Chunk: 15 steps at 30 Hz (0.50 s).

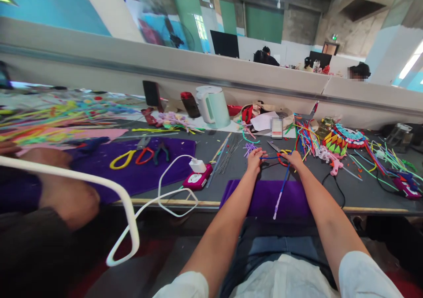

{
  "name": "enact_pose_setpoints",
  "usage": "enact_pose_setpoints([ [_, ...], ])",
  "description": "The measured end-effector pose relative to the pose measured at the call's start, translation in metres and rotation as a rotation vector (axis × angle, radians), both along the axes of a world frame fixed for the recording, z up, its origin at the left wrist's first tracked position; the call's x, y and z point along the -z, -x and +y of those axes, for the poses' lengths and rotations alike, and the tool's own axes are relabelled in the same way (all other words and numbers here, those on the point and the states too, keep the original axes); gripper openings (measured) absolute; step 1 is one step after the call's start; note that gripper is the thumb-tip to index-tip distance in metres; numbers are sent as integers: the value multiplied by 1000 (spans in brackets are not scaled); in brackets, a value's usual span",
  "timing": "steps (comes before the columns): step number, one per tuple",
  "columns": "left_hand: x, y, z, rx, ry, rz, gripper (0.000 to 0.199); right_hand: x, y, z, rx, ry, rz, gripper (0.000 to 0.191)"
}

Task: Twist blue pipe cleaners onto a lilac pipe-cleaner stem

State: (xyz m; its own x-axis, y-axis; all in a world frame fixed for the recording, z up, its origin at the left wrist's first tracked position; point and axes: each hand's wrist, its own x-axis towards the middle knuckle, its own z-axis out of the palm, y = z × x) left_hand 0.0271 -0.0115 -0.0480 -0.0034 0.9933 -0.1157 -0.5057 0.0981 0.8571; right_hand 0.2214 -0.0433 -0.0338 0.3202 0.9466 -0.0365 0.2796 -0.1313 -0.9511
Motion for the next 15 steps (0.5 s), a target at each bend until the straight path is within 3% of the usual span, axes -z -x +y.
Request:
enact_pose_setpoints([
  [6,0,-3,13,-6,-31,76,22,-7,-1,-7,-31,148,-74,28],
  [11,-7,-1,15,-101,-104,138,21,-14,4,-15,-29,97,-33,25],
  [15,-18,6,2,-152,-253,167,23,-18,7,-26,-43,-4,90,22],
])
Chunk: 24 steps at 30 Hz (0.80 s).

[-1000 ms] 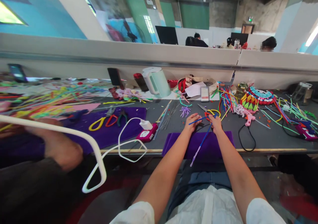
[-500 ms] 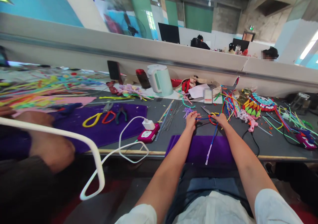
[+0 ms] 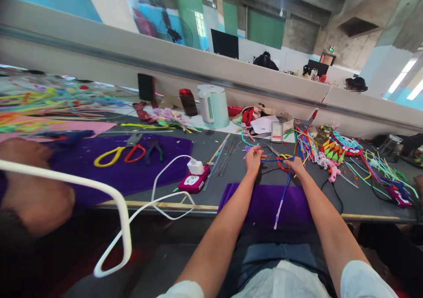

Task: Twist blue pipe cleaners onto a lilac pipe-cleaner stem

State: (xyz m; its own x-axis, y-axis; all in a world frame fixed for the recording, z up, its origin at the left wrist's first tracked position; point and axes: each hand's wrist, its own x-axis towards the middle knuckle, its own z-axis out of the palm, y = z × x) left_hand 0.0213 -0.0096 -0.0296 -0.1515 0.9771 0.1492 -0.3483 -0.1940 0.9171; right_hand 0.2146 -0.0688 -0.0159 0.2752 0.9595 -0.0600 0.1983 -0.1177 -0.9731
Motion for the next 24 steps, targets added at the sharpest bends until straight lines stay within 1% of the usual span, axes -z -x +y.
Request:
enact_pose_setpoints([
  [1,-3,1,-5,5,-63,-3,26,0,0,-4,-5,-33,59,24],
  [3,-11,1,-17,55,-134,-24,31,1,-2,-12,-15,-87,163,27],
  [5,-18,-1,-30,129,-178,-33,36,3,-3,-19,-19,-138,268,27],
  [7,-24,-5,-43,180,-207,-37,39,5,-2,-25,-40,-209,452,23],
  [10,-29,-12,-60,211,-186,-32,48,7,2,-30,-103,-307,760,18],
  [11,-29,-14,-65,221,-163,-40,51,7,3,-32,-116,-324,819,18],
  [13,-27,-17,-72,223,-112,-69,53,8,4,-36,-98,-362,900,20],
  [16,-21,-23,-76,224,-63,-76,50,10,2,-40,-24,-392,922,23],
  [21,-9,-35,-76,268,-67,40,40,12,5,-39,-38,-280,816,19],
  [24,-5,-41,-77,299,-73,120,36,14,13,-37,9,-254,716,21],
])
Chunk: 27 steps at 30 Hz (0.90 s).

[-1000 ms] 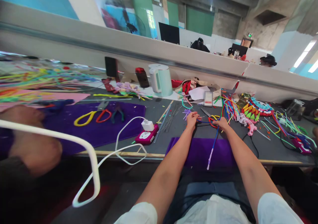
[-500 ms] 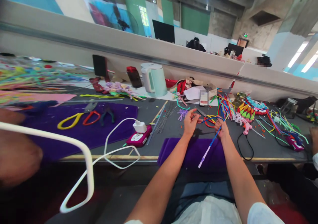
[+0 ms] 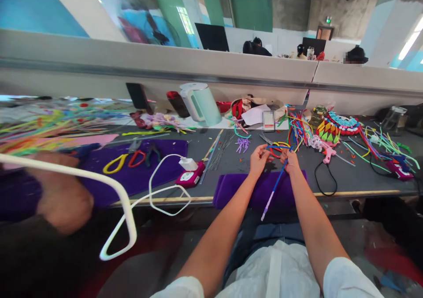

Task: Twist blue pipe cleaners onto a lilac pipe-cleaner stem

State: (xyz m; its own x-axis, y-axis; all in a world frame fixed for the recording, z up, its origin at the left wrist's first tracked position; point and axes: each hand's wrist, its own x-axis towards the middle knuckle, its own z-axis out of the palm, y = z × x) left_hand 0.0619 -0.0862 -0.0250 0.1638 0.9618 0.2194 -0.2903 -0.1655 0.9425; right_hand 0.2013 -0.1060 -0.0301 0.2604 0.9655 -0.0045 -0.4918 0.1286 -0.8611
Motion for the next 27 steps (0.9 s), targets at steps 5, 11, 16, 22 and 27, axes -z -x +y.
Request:
enact_pose_setpoints([
  [5,5,0,1,-10,47,79,30,4,7,1,111,36,-58,25],
  [11,7,9,2,43,80,52,28,9,5,3,254,32,-96,23],
  [16,3,16,0,163,157,-74,34,9,6,1,167,17,-122,28],
  [22,4,21,6,166,233,-225,36,7,12,-2,42,43,-158,34],
  [27,8,26,12,169,263,-242,35,4,7,-1,166,24,-117,46],
])
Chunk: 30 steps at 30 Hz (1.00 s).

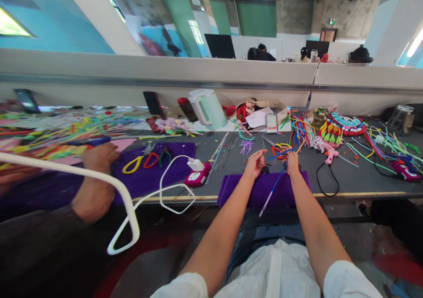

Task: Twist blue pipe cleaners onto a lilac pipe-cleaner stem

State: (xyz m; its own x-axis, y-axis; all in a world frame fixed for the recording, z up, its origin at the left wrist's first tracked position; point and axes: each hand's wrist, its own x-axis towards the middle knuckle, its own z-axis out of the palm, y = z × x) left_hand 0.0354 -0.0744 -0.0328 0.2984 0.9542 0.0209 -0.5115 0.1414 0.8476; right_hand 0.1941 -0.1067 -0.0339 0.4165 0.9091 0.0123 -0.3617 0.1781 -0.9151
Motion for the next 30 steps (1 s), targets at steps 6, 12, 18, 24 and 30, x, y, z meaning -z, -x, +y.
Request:
enact_pose_setpoints([
  [6,2,4,1,28,16,52,30,-3,-14,0,46,-42,123,46],
  [12,1,6,-1,60,33,73,28,0,-20,0,-24,-105,277,29],
  [18,-2,9,0,37,56,35,33,1,-17,2,-78,-73,235,28],
  [24,-3,9,-1,38,77,-5,31,2,-14,2,-35,-50,174,26],
  [30,-3,9,0,35,90,-47,30,3,-9,-1,17,-79,-31,31],
])
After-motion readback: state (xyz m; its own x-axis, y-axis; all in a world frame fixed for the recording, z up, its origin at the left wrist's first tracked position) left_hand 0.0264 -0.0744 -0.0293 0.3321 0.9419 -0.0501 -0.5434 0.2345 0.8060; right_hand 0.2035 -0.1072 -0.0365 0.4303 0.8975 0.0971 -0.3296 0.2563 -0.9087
